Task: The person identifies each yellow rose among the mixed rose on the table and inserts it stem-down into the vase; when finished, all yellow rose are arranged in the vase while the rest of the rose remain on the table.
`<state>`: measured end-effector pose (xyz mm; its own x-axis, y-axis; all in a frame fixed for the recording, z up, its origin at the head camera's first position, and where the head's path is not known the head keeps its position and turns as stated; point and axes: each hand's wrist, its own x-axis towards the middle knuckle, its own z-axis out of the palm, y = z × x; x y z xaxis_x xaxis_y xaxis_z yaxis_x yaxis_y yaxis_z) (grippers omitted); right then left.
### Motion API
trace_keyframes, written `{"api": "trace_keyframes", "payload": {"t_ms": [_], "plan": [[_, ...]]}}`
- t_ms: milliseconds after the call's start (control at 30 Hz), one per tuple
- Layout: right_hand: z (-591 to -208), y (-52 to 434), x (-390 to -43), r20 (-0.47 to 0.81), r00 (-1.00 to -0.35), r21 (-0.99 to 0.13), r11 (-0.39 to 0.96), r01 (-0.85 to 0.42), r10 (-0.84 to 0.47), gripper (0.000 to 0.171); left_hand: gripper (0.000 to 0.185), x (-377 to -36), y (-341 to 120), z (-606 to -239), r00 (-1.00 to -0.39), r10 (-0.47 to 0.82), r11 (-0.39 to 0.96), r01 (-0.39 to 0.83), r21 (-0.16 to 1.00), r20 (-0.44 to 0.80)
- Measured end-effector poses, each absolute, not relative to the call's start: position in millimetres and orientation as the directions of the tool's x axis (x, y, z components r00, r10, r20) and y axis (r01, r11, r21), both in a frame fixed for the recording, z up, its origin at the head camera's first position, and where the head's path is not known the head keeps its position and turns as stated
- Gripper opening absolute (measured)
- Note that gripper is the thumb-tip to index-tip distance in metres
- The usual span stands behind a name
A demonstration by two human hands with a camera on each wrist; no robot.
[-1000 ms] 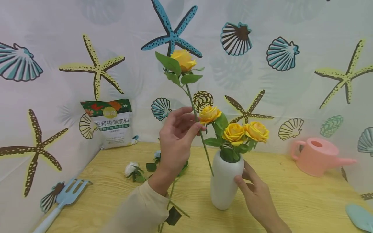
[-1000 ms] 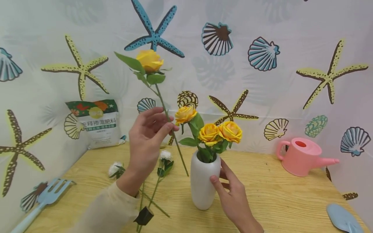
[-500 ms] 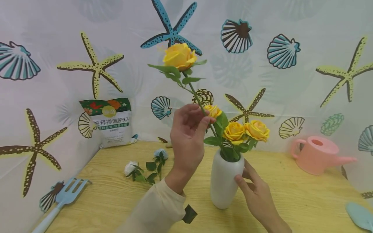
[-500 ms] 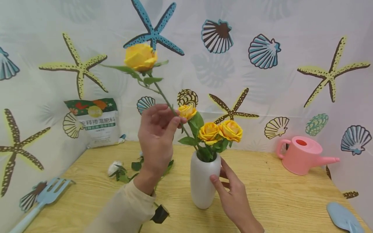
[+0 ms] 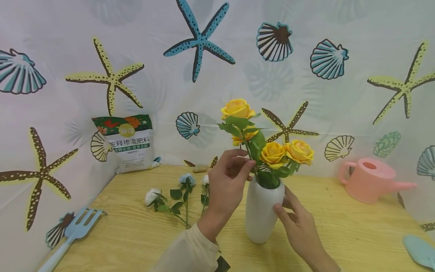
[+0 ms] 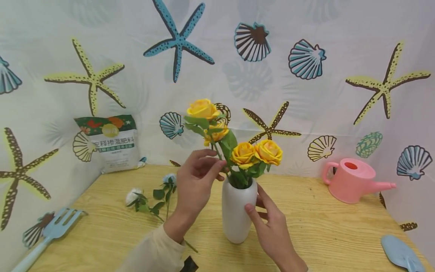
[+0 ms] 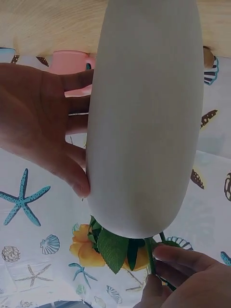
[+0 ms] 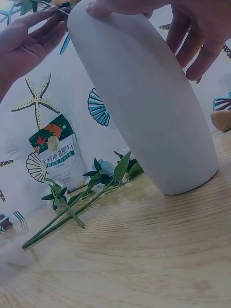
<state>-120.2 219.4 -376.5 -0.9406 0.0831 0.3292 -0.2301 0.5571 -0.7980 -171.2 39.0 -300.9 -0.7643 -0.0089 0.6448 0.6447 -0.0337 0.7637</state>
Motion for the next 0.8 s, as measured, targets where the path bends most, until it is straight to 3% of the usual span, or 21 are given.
{"api": "trace_keyframes", "payload": {"t_ms": [333,633,800], "plan": [[-379,218,-120,0.363,-0.928,-0.787,0.560,-0.257,0.084,0.054,0.015,-173,38,-318,-0.809,0.030,0.118,0.586,0.802,0.587],[-378,222,-123,0.359,-0.930,-0.785,0.564,-0.256,0.078,0.054,0.013,-178,40,-313,-0.752,-0.012,0.126,0.653,0.747,0.659],[-377,224,-124,0.354,-0.932,-0.789,0.560,-0.253,0.078,0.054,0.012,-178,43,-318,-0.715,0.035,0.145,0.695,0.704,0.698]]}}
